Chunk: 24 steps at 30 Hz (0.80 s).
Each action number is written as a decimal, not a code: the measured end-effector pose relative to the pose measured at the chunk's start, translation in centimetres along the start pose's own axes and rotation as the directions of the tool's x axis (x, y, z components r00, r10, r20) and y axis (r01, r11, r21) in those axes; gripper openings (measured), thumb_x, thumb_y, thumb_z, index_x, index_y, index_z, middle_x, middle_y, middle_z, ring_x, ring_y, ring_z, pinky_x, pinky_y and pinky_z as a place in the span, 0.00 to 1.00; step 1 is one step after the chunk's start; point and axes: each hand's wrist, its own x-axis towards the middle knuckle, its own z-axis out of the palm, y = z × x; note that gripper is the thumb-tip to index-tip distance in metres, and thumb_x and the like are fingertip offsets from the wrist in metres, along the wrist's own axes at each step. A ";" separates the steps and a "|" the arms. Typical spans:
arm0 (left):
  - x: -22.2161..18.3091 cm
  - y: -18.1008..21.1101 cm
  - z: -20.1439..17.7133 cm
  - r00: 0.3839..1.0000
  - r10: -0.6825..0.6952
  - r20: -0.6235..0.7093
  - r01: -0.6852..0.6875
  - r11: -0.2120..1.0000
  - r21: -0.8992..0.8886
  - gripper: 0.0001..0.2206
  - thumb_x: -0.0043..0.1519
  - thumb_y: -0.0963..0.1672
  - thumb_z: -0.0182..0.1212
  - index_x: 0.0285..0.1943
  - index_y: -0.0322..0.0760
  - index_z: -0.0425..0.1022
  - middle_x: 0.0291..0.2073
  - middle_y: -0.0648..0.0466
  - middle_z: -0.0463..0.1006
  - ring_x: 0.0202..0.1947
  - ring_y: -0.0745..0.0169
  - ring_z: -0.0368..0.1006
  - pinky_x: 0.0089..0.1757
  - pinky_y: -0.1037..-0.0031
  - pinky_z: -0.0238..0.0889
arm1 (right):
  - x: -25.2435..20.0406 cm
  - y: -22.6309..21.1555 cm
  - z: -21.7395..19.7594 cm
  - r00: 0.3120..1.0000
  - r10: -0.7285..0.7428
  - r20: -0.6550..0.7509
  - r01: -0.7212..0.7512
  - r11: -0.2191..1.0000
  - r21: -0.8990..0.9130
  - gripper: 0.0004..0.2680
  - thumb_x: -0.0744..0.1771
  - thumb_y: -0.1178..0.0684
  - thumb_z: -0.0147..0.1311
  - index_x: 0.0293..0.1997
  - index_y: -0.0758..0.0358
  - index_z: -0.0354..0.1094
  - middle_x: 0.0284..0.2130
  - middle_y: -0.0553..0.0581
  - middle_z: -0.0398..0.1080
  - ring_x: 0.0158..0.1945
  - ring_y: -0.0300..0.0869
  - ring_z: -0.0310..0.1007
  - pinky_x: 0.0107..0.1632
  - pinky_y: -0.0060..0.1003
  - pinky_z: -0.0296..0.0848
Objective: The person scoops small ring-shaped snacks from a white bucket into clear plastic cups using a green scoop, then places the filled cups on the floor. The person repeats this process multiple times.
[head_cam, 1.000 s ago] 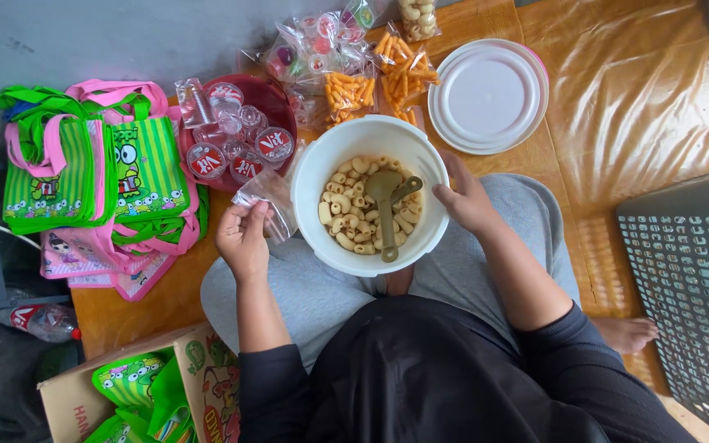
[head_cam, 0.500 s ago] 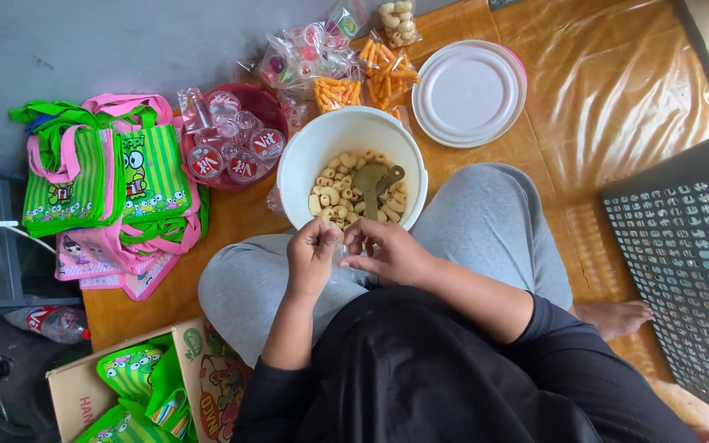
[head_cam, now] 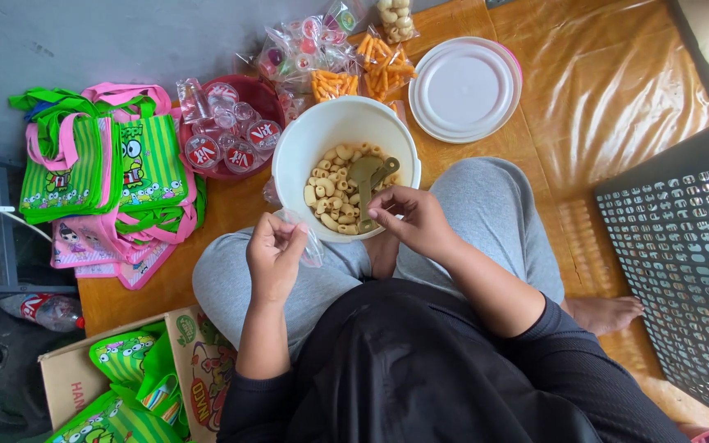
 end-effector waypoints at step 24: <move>-1.6 -0.7 1.4 0.984 -0.098 0.148 0.136 0.953 -0.272 0.23 0.66 0.47 0.62 0.66 0.37 0.58 0.61 0.49 0.64 0.61 0.59 0.60 0.61 0.65 0.55 | -1.3 -0.8 0.7 0.990 0.049 0.131 -0.122 0.765 0.632 0.10 0.67 0.63 0.55 0.24 0.65 0.61 0.16 0.59 0.67 0.21 0.41 0.74 0.27 0.30 0.75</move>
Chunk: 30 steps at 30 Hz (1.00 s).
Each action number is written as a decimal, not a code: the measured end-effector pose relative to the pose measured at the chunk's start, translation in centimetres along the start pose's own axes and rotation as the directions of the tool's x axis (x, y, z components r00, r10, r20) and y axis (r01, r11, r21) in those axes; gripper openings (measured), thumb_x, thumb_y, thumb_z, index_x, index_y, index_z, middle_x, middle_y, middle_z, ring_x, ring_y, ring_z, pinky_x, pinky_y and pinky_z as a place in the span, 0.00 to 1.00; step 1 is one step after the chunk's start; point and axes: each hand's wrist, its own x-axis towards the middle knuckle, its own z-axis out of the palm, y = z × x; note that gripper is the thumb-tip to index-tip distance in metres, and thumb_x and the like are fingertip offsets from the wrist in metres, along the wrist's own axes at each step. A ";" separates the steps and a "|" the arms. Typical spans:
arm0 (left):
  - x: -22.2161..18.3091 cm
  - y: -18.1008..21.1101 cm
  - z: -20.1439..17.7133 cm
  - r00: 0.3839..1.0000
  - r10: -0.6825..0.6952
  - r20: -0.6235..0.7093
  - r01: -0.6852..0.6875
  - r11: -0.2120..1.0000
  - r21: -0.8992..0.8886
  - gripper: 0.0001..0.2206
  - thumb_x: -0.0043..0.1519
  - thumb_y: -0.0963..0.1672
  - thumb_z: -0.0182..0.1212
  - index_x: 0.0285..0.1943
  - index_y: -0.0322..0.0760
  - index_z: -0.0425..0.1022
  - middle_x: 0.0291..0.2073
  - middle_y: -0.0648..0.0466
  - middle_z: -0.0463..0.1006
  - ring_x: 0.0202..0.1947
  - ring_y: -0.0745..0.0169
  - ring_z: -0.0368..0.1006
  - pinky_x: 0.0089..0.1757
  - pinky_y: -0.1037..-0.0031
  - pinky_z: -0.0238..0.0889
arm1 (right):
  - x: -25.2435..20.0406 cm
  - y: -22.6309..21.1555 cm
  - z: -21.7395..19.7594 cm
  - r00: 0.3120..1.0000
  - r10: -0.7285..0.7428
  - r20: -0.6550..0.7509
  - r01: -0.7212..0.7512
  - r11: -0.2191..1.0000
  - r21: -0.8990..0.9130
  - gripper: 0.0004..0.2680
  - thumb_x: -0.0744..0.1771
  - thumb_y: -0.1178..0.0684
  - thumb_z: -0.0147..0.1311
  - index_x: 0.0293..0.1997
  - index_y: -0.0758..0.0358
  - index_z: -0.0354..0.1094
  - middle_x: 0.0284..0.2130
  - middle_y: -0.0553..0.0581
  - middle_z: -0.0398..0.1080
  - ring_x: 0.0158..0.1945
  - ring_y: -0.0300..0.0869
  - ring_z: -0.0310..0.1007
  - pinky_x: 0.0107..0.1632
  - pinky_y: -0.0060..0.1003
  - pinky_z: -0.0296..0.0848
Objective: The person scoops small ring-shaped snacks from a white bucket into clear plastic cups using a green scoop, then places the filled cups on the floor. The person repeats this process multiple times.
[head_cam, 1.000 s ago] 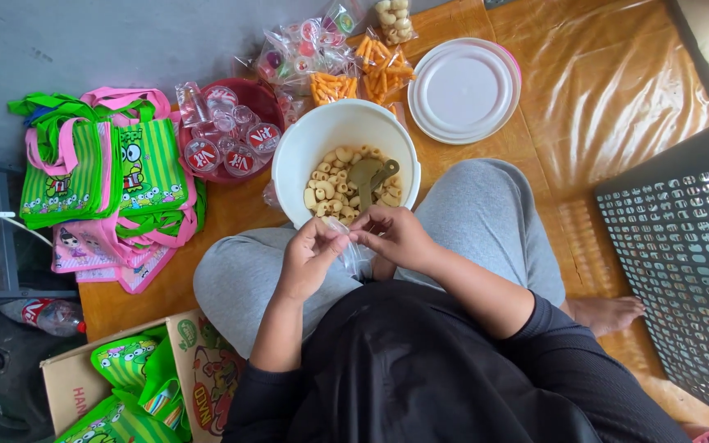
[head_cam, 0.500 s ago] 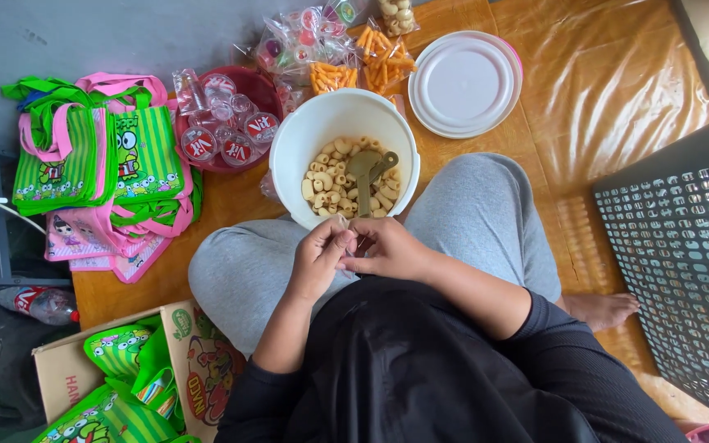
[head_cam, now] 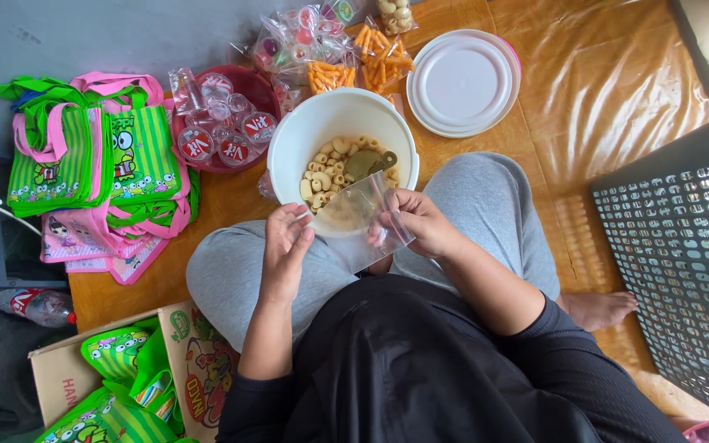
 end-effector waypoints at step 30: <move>-0.2 -5.9 0.0 0.964 -0.237 -0.119 0.176 0.907 -0.383 0.08 0.67 0.41 0.60 0.53 0.34 0.77 0.33 0.54 0.79 0.25 0.80 0.70 0.30 0.94 0.70 | 1.0 1.8 -2.4 0.959 -0.273 0.082 0.255 0.694 -0.673 0.04 0.62 0.55 0.71 0.36 0.58 0.83 0.34 0.59 0.69 0.32 0.38 0.67 0.25 0.25 0.71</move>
